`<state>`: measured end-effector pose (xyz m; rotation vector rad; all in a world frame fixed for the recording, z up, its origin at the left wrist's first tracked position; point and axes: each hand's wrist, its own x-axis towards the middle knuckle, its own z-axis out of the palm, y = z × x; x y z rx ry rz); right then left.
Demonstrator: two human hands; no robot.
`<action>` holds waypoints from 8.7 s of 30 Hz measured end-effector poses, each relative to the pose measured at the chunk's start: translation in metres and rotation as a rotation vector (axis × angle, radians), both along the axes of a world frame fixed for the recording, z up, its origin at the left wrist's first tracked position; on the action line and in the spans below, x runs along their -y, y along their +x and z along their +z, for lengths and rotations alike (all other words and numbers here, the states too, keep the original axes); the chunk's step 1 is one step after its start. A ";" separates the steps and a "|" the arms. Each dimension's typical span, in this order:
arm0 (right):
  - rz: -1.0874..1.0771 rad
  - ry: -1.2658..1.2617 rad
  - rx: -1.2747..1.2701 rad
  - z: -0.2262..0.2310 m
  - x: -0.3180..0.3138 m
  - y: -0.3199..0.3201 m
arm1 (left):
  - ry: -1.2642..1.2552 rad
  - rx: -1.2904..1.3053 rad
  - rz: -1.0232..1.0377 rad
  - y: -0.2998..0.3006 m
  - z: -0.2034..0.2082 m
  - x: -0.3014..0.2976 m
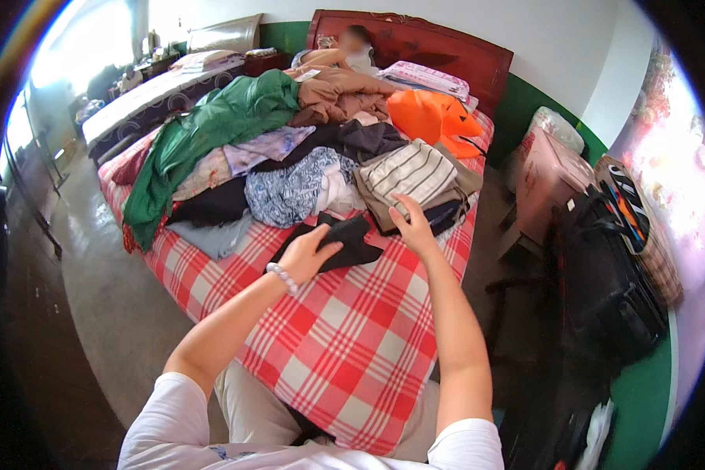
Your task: The person folds various garments on a bed, including pants, shirts, and a towel. They smooth and fold each item by hand, placing the folded pieces into a neat stack on the bed.
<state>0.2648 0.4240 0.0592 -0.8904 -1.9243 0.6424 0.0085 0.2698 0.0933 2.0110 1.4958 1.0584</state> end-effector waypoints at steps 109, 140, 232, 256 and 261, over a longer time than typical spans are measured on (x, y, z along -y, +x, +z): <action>-0.425 0.004 -0.153 -0.021 0.230 0.093 | 0.407 -0.121 -0.098 0.125 -0.047 0.166; 0.465 -0.639 -0.649 0.027 0.396 0.160 | -0.676 0.012 -0.345 -0.197 0.015 0.295; 0.131 -0.788 0.625 0.069 0.058 -0.158 | -0.122 1.090 0.022 -0.058 -0.093 0.236; 0.181 -0.709 0.476 0.005 0.101 -0.222 | -0.416 0.672 0.300 -0.085 -0.144 0.259; 0.195 -0.612 0.499 0.001 0.113 -0.168 | -0.061 0.327 0.508 -0.079 -0.115 0.254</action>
